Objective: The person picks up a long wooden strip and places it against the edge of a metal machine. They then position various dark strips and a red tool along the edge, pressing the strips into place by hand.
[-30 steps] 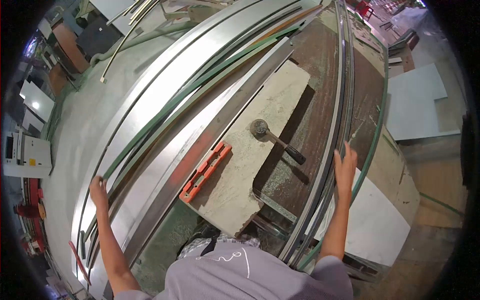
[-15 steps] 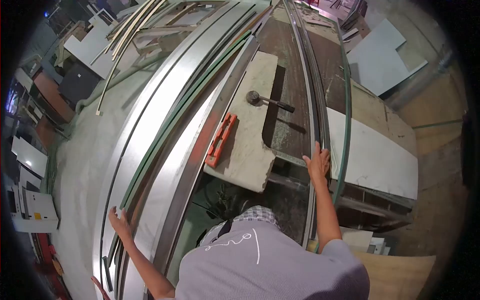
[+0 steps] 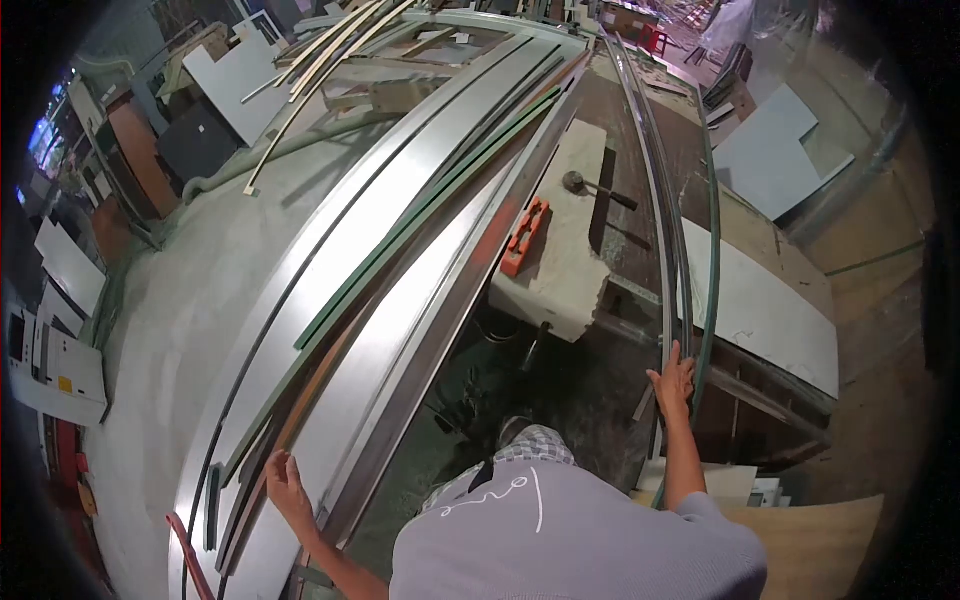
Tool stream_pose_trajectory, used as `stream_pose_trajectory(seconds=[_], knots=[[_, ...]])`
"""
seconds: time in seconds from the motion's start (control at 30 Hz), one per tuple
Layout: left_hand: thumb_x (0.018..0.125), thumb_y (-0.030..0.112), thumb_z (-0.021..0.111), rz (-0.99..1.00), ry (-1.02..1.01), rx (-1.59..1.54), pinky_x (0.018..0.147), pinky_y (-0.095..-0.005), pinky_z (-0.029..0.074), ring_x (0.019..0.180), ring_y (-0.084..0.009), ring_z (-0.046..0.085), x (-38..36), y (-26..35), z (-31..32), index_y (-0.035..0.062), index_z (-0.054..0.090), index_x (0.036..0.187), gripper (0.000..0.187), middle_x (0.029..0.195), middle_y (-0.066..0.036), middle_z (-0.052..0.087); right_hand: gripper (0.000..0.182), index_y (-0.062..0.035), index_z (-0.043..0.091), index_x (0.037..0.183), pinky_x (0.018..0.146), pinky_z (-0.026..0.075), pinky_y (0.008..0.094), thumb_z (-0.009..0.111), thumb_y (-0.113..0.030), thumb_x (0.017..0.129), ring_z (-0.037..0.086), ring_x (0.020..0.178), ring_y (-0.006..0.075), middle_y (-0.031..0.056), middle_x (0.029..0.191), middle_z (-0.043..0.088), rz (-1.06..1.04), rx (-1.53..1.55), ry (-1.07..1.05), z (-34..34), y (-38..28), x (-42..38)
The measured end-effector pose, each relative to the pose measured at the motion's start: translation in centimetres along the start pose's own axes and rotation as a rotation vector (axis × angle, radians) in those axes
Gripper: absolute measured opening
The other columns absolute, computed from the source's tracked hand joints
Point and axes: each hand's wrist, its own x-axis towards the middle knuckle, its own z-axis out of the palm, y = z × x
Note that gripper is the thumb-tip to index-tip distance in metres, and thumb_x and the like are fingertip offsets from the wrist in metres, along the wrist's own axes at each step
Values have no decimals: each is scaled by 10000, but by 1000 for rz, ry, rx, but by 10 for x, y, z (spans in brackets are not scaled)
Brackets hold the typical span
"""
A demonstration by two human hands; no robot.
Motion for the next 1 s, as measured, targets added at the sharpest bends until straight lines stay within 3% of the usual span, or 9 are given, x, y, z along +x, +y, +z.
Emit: stream_pose_trajectory(seconds=[0.3, 0.43, 0.53, 0.6, 0.63, 0.8, 0.87, 0.93, 1.0], knots=[[871, 89, 563, 177, -217, -135, 807, -283, 456, 916, -172, 591, -8, 21, 29, -10, 560, 1038, 195, 975, -109, 616, 755, -74, 261, 1361, 834, 434, 498, 671, -104, 728, 474, 1076, 418, 225, 1180, 405, -48, -157, 133, 43, 29, 5], [865, 69, 562, 192, -297, -100, 814, -295, 456, 922, -188, 595, -30, 41, 31, -5, 561, 1050, 200, 966, -113, 621, 735, -37, 296, 1341, 813, 451, 461, 664, -132, 711, 517, 1022, 406, 232, 1134, 476, -87, -114, 181, 25, 30, -2], [866, 67, 558, 197, -357, -105, 812, -297, 457, 918, -183, 596, -46, 44, 27, -4, 562, 1048, 196, 963, -114, 623, 715, -9, 270, 1358, 808, 444, 469, 594, -164, 740, 522, 1026, 381, 261, 1169, 481, -132, 137, 10, 3, 38, 7], [864, 78, 558, 202, -385, -128, 842, -311, 444, 947, -209, 589, -53, 48, 27, -5, 561, 1052, 206, 988, -128, 616, 703, 10, 255, 1368, 789, 440, 415, 527, -175, 747, 566, 931, 334, 246, 1025, 561, -303, 450, -168, -33, 33, -3], [862, 81, 559, 302, -352, -40, 862, -319, 432, 969, -227, 581, -55, 53, 27, -6, 559, 1055, 212, 1003, -135, 610, 706, 1, 241, 1384, 733, 447, 385, 496, -167, 748, 577, 808, 286, 199, 916, 587, -373, 509, -22, -26, 39, 2], [856, 91, 558, 503, -271, -144, 928, -341, 393, 1066, -268, 546, -59, 74, 52, -18, 531, 1136, 302, 1116, -167, 580, 734, -106, 119, 1436, 557, 468, 270, 540, -155, 836, 518, 639, 126, 60, 818, 515, -430, 1042, -315, -134, -8, -98], [850, 101, 570, 488, -320, -371, 949, -342, 385, 1109, -272, 527, -64, 76, 85, -12, 470, 1222, 402, 1177, -188, 551, 714, -119, 141, 1432, 573, 473, 241, 571, -212, 870, 530, 655, 97, 28, 789, 515, -561, 1070, -364, -149, -14, -127], [846, 105, 578, 476, -374, -349, 962, -354, 382, 1156, -266, 495, -84, 93, 122, 1, 359, 1307, 521, 1235, -205, 506, 710, -118, 169, 1426, 603, 458, 211, 588, -266, 873, 529, 681, 80, -3, 793, 518, -652, 1255, -447, -166, -33, -174], [850, 114, 571, 452, -501, -476, 960, -372, 391, 1191, -281, 461, -113, 109, 166, 34, 271, 1356, 595, 1320, -213, 420, 652, -107, 210, 1409, 633, 474, 263, 571, -251, 886, 545, 792, 113, 26, 899, 524, -645, 1432, -568, -168, -55, -218]])
